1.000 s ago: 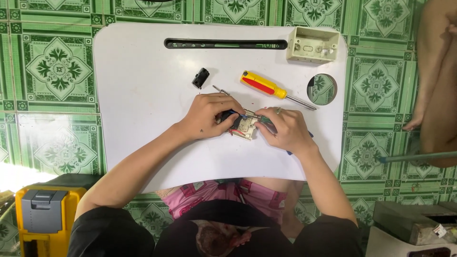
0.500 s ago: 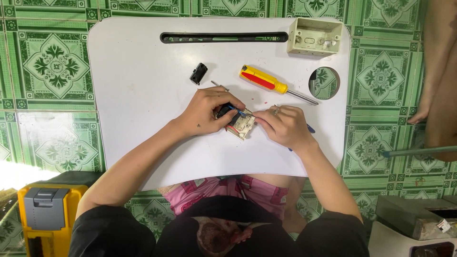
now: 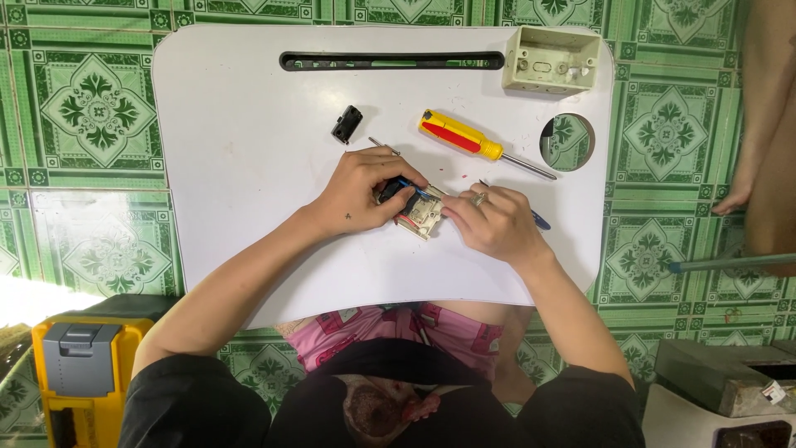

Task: Assembling an electrical switch plate by installing internal components and securing them with screws using a screwdriver.

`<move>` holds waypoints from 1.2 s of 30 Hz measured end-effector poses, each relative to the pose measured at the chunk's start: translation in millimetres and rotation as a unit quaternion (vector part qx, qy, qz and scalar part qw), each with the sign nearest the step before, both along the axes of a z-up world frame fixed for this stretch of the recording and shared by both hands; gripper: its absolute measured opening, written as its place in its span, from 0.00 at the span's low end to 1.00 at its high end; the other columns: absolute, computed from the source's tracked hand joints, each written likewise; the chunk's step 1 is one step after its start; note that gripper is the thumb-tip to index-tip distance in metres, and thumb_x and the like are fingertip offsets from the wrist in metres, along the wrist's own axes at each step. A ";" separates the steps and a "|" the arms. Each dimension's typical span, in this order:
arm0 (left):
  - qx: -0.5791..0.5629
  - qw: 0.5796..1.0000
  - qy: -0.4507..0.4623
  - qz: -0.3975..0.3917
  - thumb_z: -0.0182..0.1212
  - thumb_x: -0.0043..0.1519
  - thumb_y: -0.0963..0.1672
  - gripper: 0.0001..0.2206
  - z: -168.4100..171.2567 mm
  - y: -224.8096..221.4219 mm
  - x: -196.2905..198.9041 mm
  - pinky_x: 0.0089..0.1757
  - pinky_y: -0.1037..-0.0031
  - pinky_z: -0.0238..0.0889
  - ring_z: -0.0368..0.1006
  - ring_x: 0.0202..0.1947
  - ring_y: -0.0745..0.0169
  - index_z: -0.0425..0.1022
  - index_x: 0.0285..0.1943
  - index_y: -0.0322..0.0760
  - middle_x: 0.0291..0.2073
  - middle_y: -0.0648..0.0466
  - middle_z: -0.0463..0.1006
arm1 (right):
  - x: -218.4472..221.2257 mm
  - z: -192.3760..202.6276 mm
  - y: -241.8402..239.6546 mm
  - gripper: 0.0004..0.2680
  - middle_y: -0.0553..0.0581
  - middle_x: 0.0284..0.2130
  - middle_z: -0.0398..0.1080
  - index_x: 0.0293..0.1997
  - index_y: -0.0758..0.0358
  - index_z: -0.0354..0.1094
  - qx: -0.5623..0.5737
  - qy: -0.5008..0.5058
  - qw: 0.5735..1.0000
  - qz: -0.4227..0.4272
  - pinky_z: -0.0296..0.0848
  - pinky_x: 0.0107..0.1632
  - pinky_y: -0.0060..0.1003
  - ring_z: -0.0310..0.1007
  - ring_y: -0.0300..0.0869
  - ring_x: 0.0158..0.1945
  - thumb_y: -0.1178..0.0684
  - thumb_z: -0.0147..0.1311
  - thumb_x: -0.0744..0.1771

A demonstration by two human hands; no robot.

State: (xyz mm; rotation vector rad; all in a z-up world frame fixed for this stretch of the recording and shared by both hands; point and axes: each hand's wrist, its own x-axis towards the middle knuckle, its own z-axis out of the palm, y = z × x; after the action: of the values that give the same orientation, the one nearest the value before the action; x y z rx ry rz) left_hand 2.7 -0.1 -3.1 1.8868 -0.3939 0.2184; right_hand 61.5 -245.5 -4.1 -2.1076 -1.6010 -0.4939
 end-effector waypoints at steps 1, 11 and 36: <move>0.000 1.000 0.000 0.001 0.62 0.58 0.40 0.05 1.5 -0.2 0.3 0.30 0.72 0.64 0.68 0.22 0.56 0.83 0.39 0.36 0.22 0.48 0.79 | -0.8 0.5 -0.1 0.04 0.49 0.18 0.66 0.38 0.58 0.74 0.000 0.000 1.000 0.001 0.69 0.27 0.26 0.67 0.38 0.21 0.55 0.55 0.70; 0.001 1.000 0.009 -0.003 0.62 0.58 0.40 0.05 4.9 1.2 0.0 0.30 0.72 0.64 0.70 0.24 0.55 0.82 0.39 0.36 0.26 0.47 0.81 | -6.9 -11.9 -5.8 0.03 0.50 0.19 0.73 0.41 0.60 0.73 -0.016 0.148 0.989 -0.029 0.72 0.29 0.29 0.73 0.40 0.20 0.54 0.56 0.70; 0.022 1.000 0.018 -0.008 0.62 0.58 0.40 0.07 8.4 5.6 0.2 0.29 0.72 0.64 0.69 0.21 0.58 0.83 0.42 0.36 0.29 0.50 0.83 | -10.8 3.1 -0.6 0.01 0.52 0.21 0.77 0.41 0.59 0.74 -0.011 0.312 0.947 -0.071 0.74 0.35 0.31 0.78 0.43 0.24 0.58 0.59 0.68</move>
State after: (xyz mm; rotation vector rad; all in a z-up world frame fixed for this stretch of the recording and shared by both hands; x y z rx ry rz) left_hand 3.0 5.5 5.3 1.9273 -0.3931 0.1663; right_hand 50.7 -246.1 -0.9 -2.1090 -1.0964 0.1529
